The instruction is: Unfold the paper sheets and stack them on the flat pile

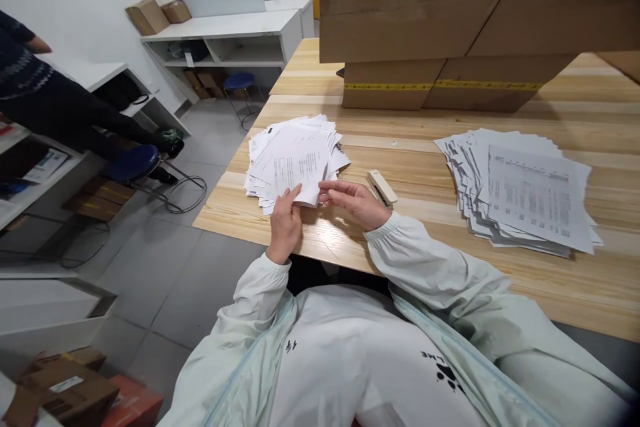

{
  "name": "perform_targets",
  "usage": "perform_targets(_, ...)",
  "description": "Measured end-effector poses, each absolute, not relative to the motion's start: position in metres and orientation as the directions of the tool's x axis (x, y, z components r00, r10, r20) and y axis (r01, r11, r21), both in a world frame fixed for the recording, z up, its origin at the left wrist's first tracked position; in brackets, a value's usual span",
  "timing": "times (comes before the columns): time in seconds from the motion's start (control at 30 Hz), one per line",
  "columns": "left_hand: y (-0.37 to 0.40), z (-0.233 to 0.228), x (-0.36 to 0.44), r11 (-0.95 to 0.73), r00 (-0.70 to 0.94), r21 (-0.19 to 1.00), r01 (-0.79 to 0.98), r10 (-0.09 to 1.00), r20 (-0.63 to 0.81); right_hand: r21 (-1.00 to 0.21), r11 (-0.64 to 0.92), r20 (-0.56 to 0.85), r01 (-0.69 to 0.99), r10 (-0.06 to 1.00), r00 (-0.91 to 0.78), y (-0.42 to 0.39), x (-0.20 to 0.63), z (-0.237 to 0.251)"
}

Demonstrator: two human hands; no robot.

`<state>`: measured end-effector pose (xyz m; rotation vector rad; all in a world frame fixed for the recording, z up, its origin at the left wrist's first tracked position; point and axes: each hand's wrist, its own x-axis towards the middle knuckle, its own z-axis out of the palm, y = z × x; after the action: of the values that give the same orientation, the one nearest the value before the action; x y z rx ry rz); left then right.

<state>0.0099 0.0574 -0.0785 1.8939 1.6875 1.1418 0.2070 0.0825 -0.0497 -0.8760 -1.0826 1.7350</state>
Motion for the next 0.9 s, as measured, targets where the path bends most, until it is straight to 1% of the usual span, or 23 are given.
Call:
perform_targets(0.07, 0.061, -0.075, 0.007, -0.167, -0.165, 0.823, 0.543, 0.94, 0.3, -0.936, -0.184, -0.092, -0.299, 0.95, -0.297, 0.089, 0.209, -0.044)
perform_targets(0.13, 0.061, -0.073, 0.005, -0.142, -0.226, 0.87, 0.473, 0.934, 0.275, -0.948, -0.167, -0.105, -0.27, 0.967, -0.232, 0.095, 0.21, -0.041)
perform_targets(0.3, 0.058, -0.074, 0.007, -0.119, -0.265, 0.907, 0.404, 0.934, 0.24, -0.969, -0.17, -0.139, -0.179, 0.975, -0.171, 0.109, 0.208, -0.044)
perform_targets(0.43, 0.058, -0.074, 0.006, -0.106, -0.34, 0.933, 0.343, 0.912, 0.228, -0.981, -0.163, -0.154, -0.109, 0.985, -0.083, 0.117, 0.201, -0.051)
perform_targets(0.5, 0.056, -0.073, 0.007, -0.093, -0.356, 0.927, 0.364, 0.905, 0.231, -0.984, -0.148, -0.143, -0.097, 0.988, -0.061, 0.117, 0.198, -0.05)
perform_targets(0.57, 0.048, -0.072, 0.01, -0.155, -0.288, 0.867, 0.474, 0.903, 0.319, -0.991, -0.11, -0.106, -0.08, 0.993, -0.045, 0.114, 0.196, -0.046)
perform_targets(0.63, 0.035, -0.07, 0.017, -0.284, -0.124, 0.728, 0.625, 0.884, 0.451, -0.994, -0.087, -0.082, -0.072, 0.994, -0.066, 0.109, 0.197, -0.042)
perform_targets(0.67, 0.028, -0.07, 0.021, -0.344, -0.027, 0.648, 0.68, 0.871, 0.491, -0.994, -0.088, -0.082, -0.069, 0.992, -0.093, 0.106, 0.198, -0.041)
perform_targets(0.7, 0.02, -0.07, 0.025, -0.388, 0.06, 0.585, 0.713, 0.864, 0.501, -0.994, -0.094, -0.085, -0.062, 0.988, -0.13, 0.103, 0.201, -0.042)
perform_targets(0.73, 0.013, -0.07, 0.03, -0.415, 0.134, 0.551, 0.724, 0.868, 0.477, -0.994, -0.094, -0.085, -0.046, 0.982, -0.168, 0.1, 0.204, -0.043)
perform_targets(0.77, 0.006, -0.069, 0.034, -0.432, 0.202, 0.552, 0.713, 0.881, 0.427, -0.996, -0.084, -0.079, -0.017, 0.977, -0.197, 0.097, 0.208, -0.046)
perform_targets(0.8, 0.001, -0.068, 0.037, -0.441, 0.269, 0.586, 0.68, 0.893, 0.361, -0.997, -0.063, -0.068, 0.034, 0.975, -0.211, 0.093, 0.213, -0.05)
perform_targets(0.87, -0.004, -0.064, 0.042, -0.42, 0.391, 0.723, 0.548, 0.893, 0.223, -0.984, -0.001, -0.038, 0.175, 0.977, -0.209, 0.084, 0.222, -0.059)
perform_targets(0.9, -0.004, -0.062, 0.044, -0.373, 0.419, 0.809, 0.455, 0.891, 0.175, -0.97, 0.029, -0.021, 0.239, 0.979, -0.204, 0.078, 0.225, -0.063)
